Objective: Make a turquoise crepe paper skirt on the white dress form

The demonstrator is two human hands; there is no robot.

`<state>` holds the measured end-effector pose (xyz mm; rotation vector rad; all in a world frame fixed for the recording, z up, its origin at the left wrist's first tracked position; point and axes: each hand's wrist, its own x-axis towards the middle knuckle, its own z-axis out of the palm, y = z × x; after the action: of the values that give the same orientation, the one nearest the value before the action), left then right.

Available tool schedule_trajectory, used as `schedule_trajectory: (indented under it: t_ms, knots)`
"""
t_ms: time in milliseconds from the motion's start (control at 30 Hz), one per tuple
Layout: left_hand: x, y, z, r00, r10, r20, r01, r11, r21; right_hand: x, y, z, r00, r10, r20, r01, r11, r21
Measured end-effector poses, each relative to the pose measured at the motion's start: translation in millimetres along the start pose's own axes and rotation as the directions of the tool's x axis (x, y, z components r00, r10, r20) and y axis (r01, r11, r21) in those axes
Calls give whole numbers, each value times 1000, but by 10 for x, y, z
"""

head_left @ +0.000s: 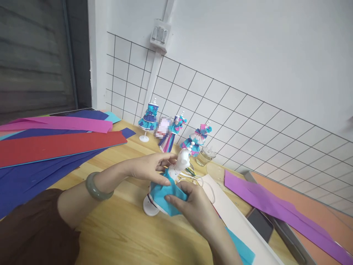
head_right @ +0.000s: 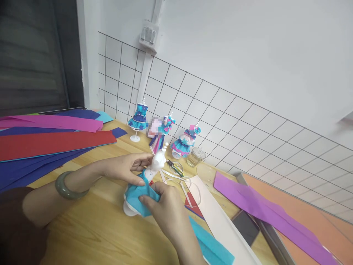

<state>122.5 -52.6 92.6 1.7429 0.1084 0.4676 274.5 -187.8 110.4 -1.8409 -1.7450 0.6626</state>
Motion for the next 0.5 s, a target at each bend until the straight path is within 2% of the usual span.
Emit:
schedule_trajectory:
  t_ms: [233,500]
  knots:
    - [-4,-8,6,1000,6,6,-7,1000,17,-32,-42,-51,1000,-11,4,11,999,-48]
    - [8,22,23,1000,8,27,-9,1000,16,-69,-58,-84,992,-125,-28,126,992,2]
